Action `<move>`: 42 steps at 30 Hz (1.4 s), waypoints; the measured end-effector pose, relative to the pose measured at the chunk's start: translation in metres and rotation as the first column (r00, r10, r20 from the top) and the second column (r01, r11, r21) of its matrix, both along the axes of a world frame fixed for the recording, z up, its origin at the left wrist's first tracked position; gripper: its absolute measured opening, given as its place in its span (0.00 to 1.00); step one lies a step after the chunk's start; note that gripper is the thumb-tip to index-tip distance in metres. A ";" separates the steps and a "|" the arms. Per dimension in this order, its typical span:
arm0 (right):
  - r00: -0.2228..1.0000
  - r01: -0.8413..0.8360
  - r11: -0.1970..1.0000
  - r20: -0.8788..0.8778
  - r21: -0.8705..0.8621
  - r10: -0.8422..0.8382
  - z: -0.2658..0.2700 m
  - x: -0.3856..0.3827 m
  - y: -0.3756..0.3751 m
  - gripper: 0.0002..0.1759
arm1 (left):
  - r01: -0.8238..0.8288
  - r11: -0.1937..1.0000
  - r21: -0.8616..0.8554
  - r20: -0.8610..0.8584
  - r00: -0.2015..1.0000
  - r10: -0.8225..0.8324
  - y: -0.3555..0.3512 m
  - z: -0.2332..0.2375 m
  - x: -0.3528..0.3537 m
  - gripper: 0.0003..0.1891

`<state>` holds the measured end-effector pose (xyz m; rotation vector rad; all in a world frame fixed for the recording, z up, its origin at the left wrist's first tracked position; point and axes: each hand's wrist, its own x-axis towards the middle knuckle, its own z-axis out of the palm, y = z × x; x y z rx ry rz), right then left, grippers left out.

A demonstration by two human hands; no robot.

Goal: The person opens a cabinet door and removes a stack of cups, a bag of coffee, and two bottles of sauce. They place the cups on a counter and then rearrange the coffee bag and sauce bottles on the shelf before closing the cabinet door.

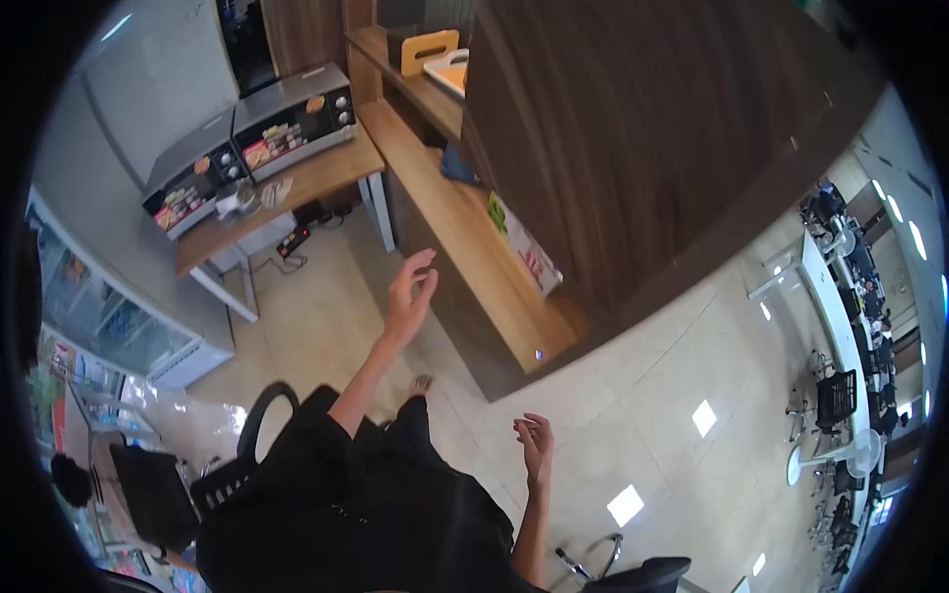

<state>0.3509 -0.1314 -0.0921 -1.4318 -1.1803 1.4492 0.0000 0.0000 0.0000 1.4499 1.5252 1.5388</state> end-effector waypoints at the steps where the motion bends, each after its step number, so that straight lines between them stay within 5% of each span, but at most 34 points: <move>1: 1.000 0.017 0.993 -0.009 0.116 -0.016 0.008 -0.014 0.022 0.14 | -0.015 0.995 0.103 -0.090 0.996 0.025 0.015 0.028 0.008 0.33; 5: 0.998 0.048 0.895 0.022 0.444 -0.064 0.120 -0.149 0.151 0.06 | 0.001 0.931 0.366 -0.313 0.942 0.122 0.116 0.132 -0.036 0.32; 6: 0.977 0.012 0.840 0.172 0.543 -0.125 0.155 -0.173 0.176 0.06 | 0.052 0.922 0.383 -0.356 0.930 0.095 0.139 0.143 -0.042 0.33; 9: 0.803 -0.414 0.361 0.522 0.836 -0.288 0.250 -0.221 0.238 0.12 | 0.181 0.908 0.377 -0.469 0.883 0.018 0.182 0.156 -0.049 0.34; 13: 0.849 -0.366 0.174 0.405 0.914 -0.339 0.277 -0.247 0.294 0.15 | 0.235 0.923 0.306 -0.549 0.835 -0.031 0.188 0.153 -0.046 0.37; 18: 0.665 -0.528 0.048 0.447 0.848 -0.598 0.256 -0.253 0.336 0.11 | 0.356 0.919 0.167 -0.687 0.711 -0.150 0.197 0.157 -0.066 0.36; 25: 0.613 -0.510 -0.014 0.352 0.860 -0.708 0.244 -0.260 0.365 0.13 | 0.437 0.887 0.147 -0.681 0.695 -0.230 0.226 0.162 -0.079 0.34; 35: 0.621 -0.427 0.023 0.311 0.904 -0.720 0.243 -0.257 0.351 0.17 | 0.305 0.891 0.336 -0.495 0.862 -0.108 0.222 0.166 -0.073 0.28; 39: 0.704 -0.286 0.132 0.302 0.949 -0.643 0.244 -0.254 0.337 0.15 | 0.219 0.883 0.415 -0.383 0.923 -0.049 0.224 0.178 -0.077 0.21; 42: 0.700 -0.384 0.220 0.438 0.897 -0.564 0.238 -0.247 0.335 0.12 | 0.214 0.869 0.446 -0.383 0.923 -0.031 0.226 0.177 -0.077 0.25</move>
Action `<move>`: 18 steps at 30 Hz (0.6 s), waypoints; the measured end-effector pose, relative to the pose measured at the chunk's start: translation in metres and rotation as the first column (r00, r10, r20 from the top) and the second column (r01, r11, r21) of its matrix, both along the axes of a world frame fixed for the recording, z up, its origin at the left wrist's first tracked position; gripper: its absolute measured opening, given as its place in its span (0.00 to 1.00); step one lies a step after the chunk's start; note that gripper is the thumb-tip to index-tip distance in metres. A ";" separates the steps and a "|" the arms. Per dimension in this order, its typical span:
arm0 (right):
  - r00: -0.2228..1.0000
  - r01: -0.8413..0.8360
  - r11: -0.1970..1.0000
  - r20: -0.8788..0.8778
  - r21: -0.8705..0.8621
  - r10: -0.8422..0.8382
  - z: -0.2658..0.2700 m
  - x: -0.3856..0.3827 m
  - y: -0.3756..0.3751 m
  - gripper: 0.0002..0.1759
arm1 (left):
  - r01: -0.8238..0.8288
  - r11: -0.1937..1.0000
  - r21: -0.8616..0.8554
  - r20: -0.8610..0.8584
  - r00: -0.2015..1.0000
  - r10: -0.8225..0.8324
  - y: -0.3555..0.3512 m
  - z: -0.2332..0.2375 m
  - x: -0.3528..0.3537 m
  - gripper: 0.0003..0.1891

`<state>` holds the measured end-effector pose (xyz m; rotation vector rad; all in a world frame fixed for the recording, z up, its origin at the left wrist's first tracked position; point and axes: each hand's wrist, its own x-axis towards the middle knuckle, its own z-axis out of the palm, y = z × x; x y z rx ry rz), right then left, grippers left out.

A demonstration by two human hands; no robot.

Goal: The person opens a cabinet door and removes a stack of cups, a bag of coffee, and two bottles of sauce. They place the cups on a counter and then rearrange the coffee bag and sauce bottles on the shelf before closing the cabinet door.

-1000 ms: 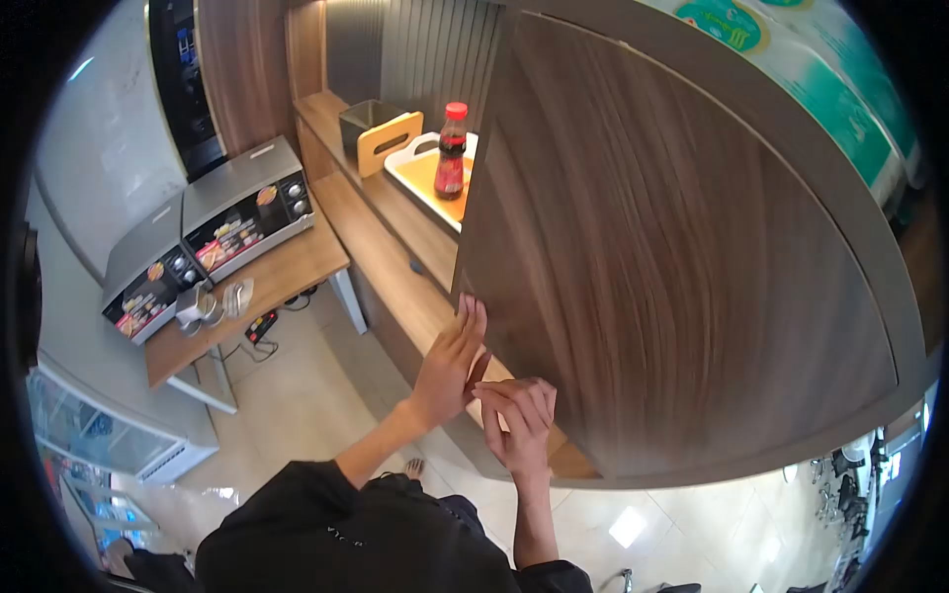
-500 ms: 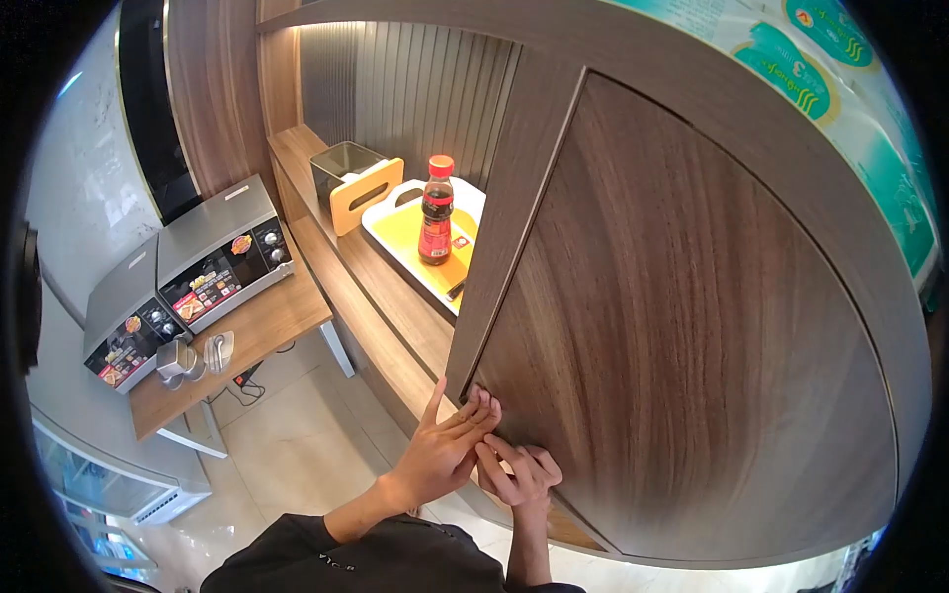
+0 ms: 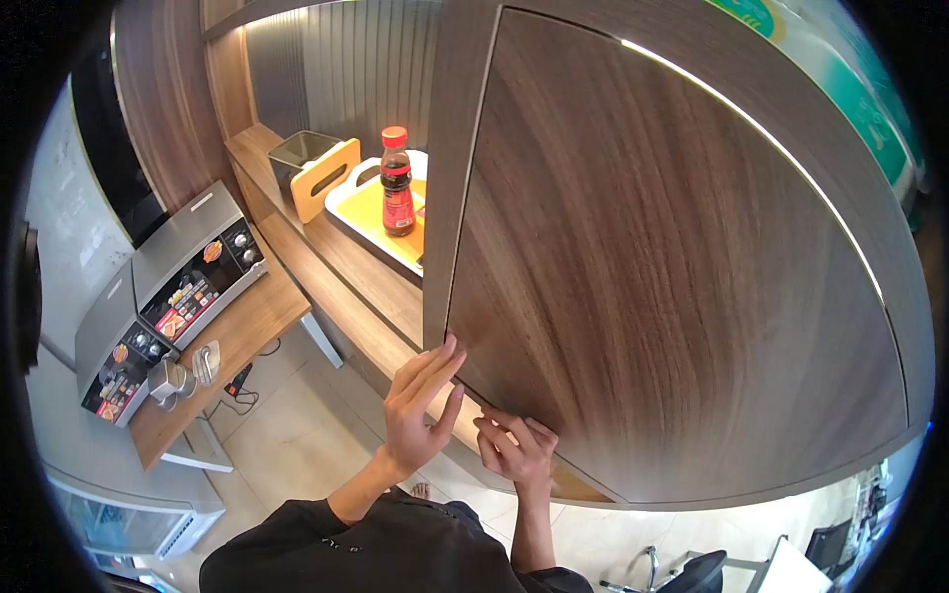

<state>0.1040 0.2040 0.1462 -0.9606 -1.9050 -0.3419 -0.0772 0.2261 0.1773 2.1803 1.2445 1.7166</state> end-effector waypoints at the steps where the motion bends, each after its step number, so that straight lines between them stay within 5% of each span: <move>1: 1.000 -0.014 0.999 0.026 -0.030 0.015 -0.002 0.001 -0.001 0.12 | 0.031 0.999 -0.037 -0.019 0.999 -0.032 0.000 -0.003 0.001 0.27; 4: 1.000 0.021 0.969 0.015 -0.244 -0.018 0.011 -0.004 -0.009 0.09 | 0.081 0.987 -0.136 -0.085 0.992 -0.093 -0.004 -0.010 0.003 0.35; 10: 0.993 -0.118 0.923 -0.046 -0.367 0.109 0.022 -0.004 -0.008 0.10 | 0.124 0.964 -0.234 -0.191 0.967 -0.170 -0.010 -0.015 0.005 0.40; 14: 0.998 -0.003 0.969 0.056 -0.248 0.017 0.012 0.003 -0.025 0.08 | 0.139 0.960 -0.243 -0.267 0.942 -0.204 -0.013 -0.016 -0.003 0.41; 18: 0.997 0.011 0.996 -0.080 -0.088 -0.018 0.042 0.023 -0.036 0.11 | 0.099 0.955 -0.281 -0.316 0.930 -0.189 -0.009 0.000 0.004 0.39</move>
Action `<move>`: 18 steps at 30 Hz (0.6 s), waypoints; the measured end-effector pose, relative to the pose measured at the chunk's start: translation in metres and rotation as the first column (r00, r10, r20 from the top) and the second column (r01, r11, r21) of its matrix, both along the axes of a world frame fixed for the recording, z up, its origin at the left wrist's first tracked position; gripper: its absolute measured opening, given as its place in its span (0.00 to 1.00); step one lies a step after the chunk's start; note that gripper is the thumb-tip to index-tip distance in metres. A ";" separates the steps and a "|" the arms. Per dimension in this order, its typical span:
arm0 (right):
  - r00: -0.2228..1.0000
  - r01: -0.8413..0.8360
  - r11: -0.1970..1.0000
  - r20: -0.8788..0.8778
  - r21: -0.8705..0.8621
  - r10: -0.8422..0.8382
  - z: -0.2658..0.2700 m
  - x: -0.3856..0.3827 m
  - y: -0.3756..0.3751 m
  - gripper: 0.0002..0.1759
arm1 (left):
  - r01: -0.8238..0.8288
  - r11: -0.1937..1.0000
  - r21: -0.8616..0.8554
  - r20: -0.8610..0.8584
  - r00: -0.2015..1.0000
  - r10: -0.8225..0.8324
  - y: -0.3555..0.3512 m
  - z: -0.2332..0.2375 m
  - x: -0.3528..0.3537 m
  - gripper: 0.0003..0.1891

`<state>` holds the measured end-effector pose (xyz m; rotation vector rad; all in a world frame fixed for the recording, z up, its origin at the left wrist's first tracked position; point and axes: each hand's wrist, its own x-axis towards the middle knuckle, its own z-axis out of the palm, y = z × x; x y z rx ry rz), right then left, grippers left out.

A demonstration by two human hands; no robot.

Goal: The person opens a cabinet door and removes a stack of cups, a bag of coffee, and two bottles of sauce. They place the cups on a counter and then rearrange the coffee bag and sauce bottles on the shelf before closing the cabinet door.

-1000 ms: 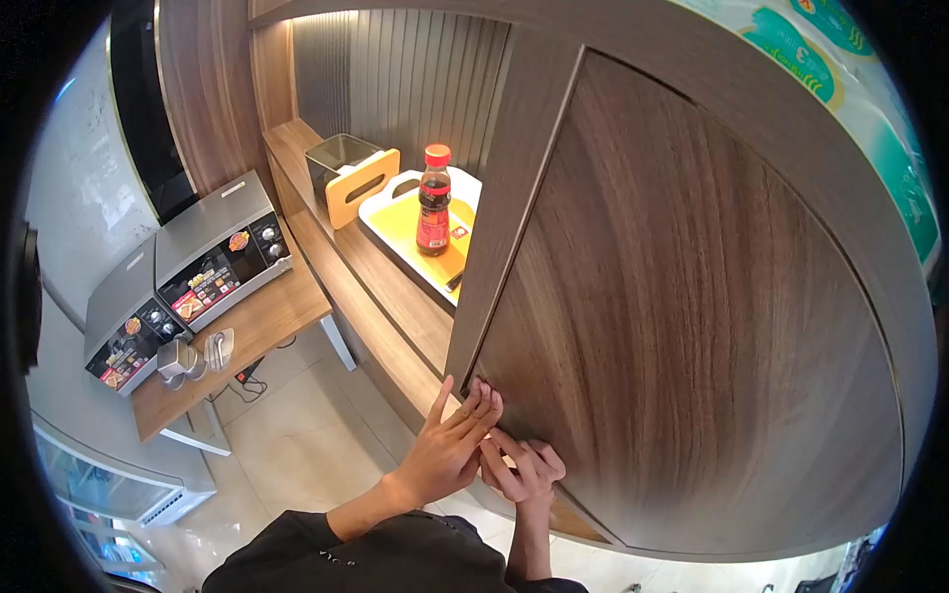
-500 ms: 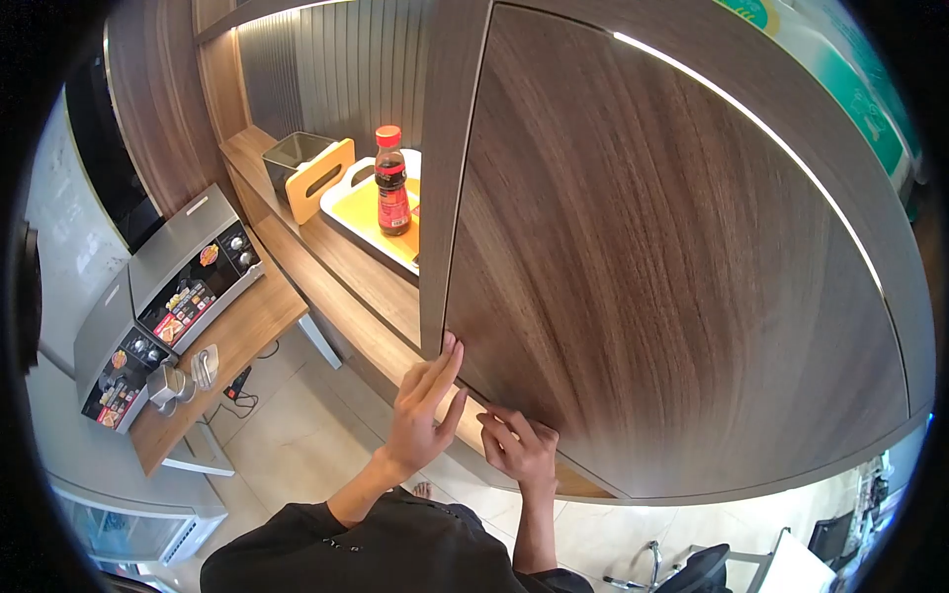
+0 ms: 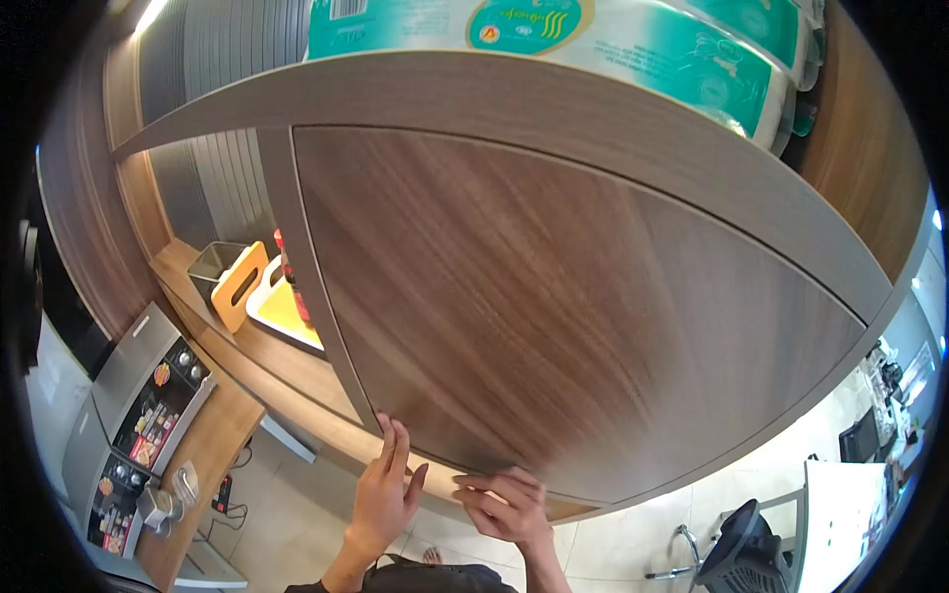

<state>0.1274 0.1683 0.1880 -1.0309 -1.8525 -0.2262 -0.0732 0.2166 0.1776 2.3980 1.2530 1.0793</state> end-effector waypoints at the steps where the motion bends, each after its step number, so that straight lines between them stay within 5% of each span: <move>1: 0.997 0.076 0.997 -0.008 0.027 -0.076 -0.003 0.008 -0.004 0.11 | -0.006 1.000 0.028 0.009 1.000 0.006 0.001 0.000 0.002 0.39; 6: 0.952 0.285 0.949 0.077 0.133 -0.297 0.001 0.011 0.001 0.13 | -0.033 0.996 0.082 0.013 0.999 0.033 0.003 -0.005 0.008 0.35; 16: 0.948 0.317 0.948 0.049 -0.023 -0.316 0.017 -0.005 0.000 0.11 | -0.025 0.966 0.258 0.006 1.000 0.025 0.011 0.007 0.002 0.31; 18: 0.974 0.225 0.974 0.020 -0.035 -0.225 0.018 -0.003 -0.006 0.11 | -0.048 0.952 0.303 0.132 0.991 0.008 0.010 0.005 -0.013 0.30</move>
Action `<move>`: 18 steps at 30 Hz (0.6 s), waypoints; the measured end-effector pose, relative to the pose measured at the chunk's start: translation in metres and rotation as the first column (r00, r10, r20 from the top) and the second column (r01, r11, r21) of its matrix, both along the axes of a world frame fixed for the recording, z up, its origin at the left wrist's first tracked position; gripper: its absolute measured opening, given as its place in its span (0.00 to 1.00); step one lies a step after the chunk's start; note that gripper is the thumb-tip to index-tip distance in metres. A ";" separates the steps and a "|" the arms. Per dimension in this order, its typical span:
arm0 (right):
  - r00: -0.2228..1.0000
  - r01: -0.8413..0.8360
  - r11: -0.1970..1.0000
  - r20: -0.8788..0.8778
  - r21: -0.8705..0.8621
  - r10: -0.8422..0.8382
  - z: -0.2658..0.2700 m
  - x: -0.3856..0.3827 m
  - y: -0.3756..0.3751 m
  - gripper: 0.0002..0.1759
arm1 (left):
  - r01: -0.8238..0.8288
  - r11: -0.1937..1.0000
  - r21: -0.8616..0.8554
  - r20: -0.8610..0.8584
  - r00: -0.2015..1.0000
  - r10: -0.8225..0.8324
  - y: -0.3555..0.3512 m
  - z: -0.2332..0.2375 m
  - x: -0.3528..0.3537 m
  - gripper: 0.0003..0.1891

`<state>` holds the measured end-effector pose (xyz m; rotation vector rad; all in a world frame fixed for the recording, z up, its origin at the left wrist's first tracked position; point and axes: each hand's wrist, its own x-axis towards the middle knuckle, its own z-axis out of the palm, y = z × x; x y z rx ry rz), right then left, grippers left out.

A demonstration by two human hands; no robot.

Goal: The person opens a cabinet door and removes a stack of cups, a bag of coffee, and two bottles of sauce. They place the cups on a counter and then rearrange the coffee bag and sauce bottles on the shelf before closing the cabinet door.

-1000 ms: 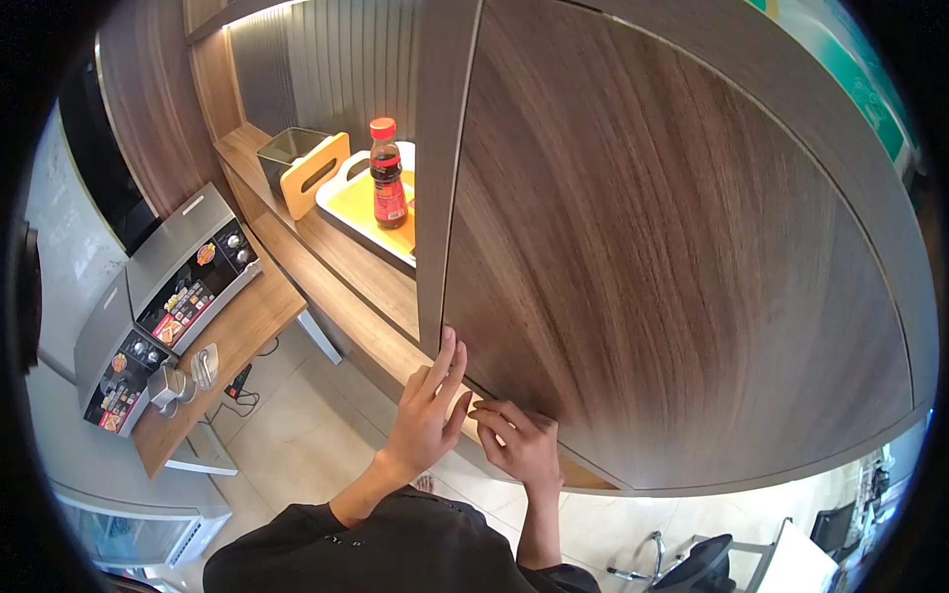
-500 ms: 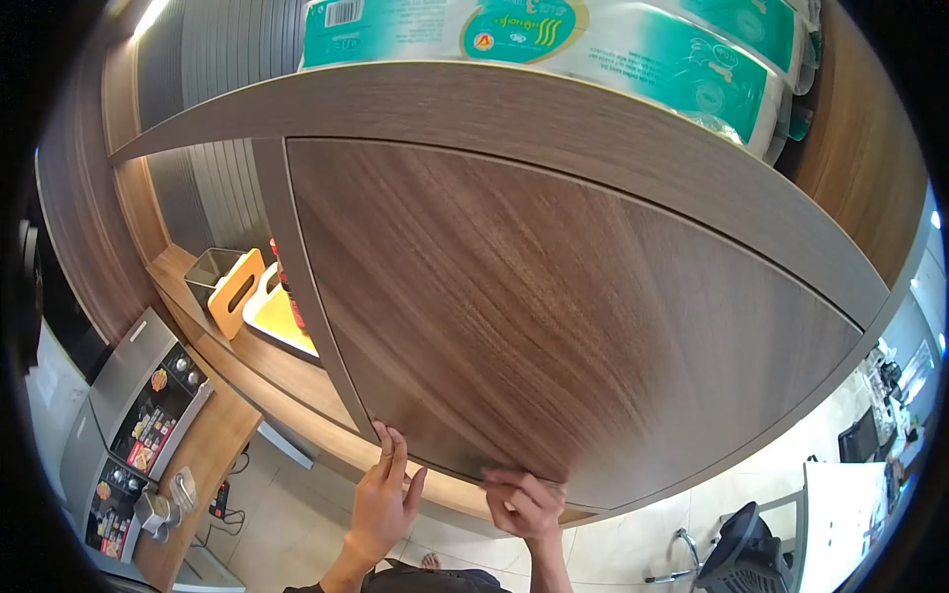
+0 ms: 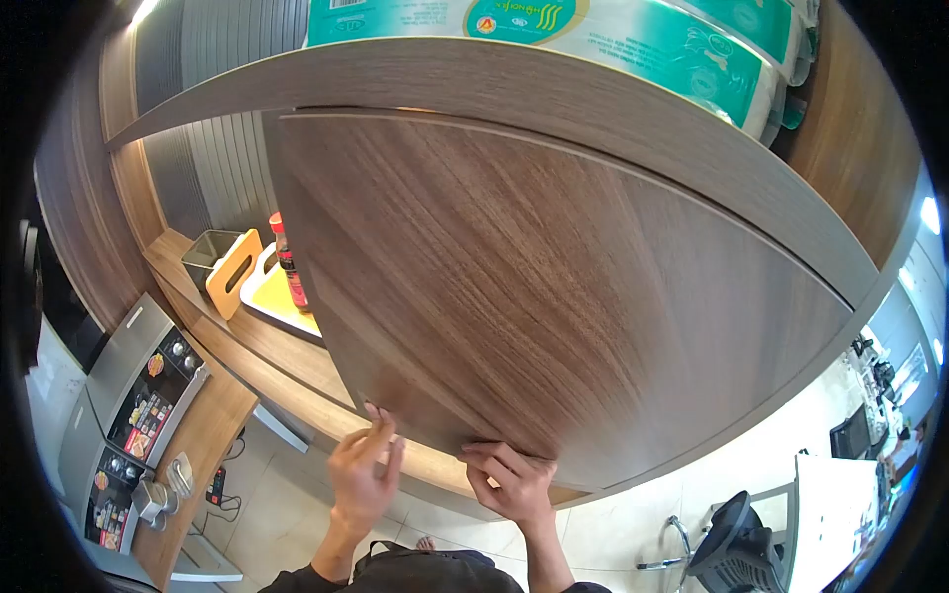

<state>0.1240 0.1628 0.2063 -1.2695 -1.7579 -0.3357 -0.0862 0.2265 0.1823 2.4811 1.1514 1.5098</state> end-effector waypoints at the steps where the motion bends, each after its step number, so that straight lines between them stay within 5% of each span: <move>1: 0.999 -0.050 0.999 -0.017 0.000 0.050 -0.001 0.000 -0.003 0.10 | 0.003 1.000 0.027 0.062 0.998 -0.005 -0.002 0.000 -0.005 0.30; 2: 0.997 -0.077 0.996 -0.018 -0.035 0.076 -0.004 0.002 -0.006 0.10 | -0.111 0.992 -0.065 0.241 0.963 0.124 -0.008 0.006 -0.003 0.27; 6: 0.980 -0.174 0.969 -0.127 -0.173 0.153 -0.022 0.003 -0.018 0.09 | -0.147 0.989 -0.020 0.536 0.834 0.135 -0.001 0.004 -0.006 0.20; 10: 0.953 -0.254 0.915 -0.246 -0.314 0.180 -0.053 0.003 -0.031 0.06 | 0.045 0.997 -0.063 0.375 0.927 -0.018 0.018 0.023 0.000 0.17; 14: 0.928 -0.289 0.862 -0.343 -0.416 0.146 -0.067 0.001 -0.052 0.07 | 0.347 0.905 -0.248 0.661 0.743 -0.103 0.024 -0.004 0.011 0.16; 18: 0.902 -0.348 0.826 -0.398 -0.443 0.167 -0.072 0.002 -0.081 0.08 | 0.357 0.908 -0.220 0.709 0.698 -0.102 0.022 -0.008 0.011 0.16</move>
